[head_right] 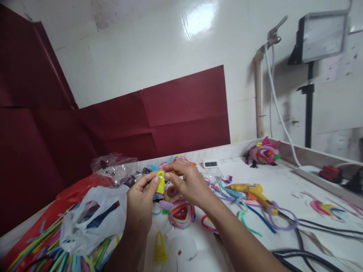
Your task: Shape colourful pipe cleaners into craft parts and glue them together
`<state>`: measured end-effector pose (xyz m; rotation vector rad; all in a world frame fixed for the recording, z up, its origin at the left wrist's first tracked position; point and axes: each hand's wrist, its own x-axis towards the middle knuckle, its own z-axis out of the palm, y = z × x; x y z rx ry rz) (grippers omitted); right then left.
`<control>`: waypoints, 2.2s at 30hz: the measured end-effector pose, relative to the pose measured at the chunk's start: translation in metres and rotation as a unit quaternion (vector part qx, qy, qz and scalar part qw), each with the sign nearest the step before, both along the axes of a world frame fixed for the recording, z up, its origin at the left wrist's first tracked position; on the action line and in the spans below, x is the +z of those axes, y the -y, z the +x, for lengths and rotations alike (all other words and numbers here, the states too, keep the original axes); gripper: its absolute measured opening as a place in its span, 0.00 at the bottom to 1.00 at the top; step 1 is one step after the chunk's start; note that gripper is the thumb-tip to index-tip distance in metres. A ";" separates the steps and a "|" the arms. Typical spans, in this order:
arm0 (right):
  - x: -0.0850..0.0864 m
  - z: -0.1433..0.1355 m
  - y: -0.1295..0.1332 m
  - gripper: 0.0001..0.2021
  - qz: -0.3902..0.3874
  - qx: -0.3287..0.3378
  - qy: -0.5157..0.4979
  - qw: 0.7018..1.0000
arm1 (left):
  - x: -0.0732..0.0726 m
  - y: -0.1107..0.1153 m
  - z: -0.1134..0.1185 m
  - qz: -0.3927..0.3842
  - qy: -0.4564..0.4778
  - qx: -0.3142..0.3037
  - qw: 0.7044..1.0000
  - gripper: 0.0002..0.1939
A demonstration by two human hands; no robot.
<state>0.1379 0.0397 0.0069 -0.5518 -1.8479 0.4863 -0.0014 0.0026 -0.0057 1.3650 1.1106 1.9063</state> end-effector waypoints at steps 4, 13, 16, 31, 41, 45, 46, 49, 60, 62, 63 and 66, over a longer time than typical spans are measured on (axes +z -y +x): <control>-0.001 0.000 0.000 0.06 0.036 -0.020 0.038 0.998 | 0.000 0.000 0.001 0.006 -0.019 0.008 1.000 0.09; 0.000 -0.002 0.002 0.08 -0.017 -0.002 0.030 0.999 | -0.008 -0.004 0.000 0.033 -0.094 0.062 0.993 0.08; 0.000 -0.003 0.002 0.09 -0.027 -0.007 0.023 0.999 | -0.010 -0.004 0.000 0.038 -0.117 0.082 0.989 0.08; 0.000 -0.003 0.000 0.13 -0.065 -0.019 0.035 0.997 | -0.006 -0.005 0.001 -0.040 -0.042 -0.019 0.998 0.13; 0.002 -0.002 0.002 0.08 -0.121 0.010 0.029 0.992 | -0.009 -0.007 0.000 -0.053 -0.030 0.001 0.998 0.15; -0.001 -0.001 -0.001 0.08 -0.101 -0.011 0.039 0.994 | -0.008 -0.008 0.002 -0.049 -0.033 -0.004 0.998 0.14; -0.001 -0.001 -0.001 0.08 -0.097 -0.015 0.040 0.994 | -0.008 -0.008 0.002 -0.052 -0.033 -0.004 0.998 0.14; -0.003 -0.001 -0.004 0.08 -0.088 -0.019 0.036 0.995 | -0.006 -0.008 0.002 -0.062 -0.037 -0.002 0.997 0.14; -0.003 -0.001 -0.002 0.06 -0.083 -0.021 0.046 0.995 | -0.010 -0.010 0.001 -0.046 -0.075 0.006 0.996 0.12; -0.002 -0.001 -0.001 0.07 -0.083 -0.022 0.050 0.995 | -0.010 -0.010 0.000 -0.042 -0.093 0.013 0.995 0.12; -0.002 -0.001 -0.001 0.07 -0.084 -0.024 0.052 0.995 | -0.010 -0.010 0.000 -0.041 -0.102 0.020 0.994 0.12; -0.002 -0.001 0.000 0.07 -0.085 -0.028 0.054 0.995 | -0.010 -0.010 -0.002 -0.042 -0.118 0.032 0.992 0.12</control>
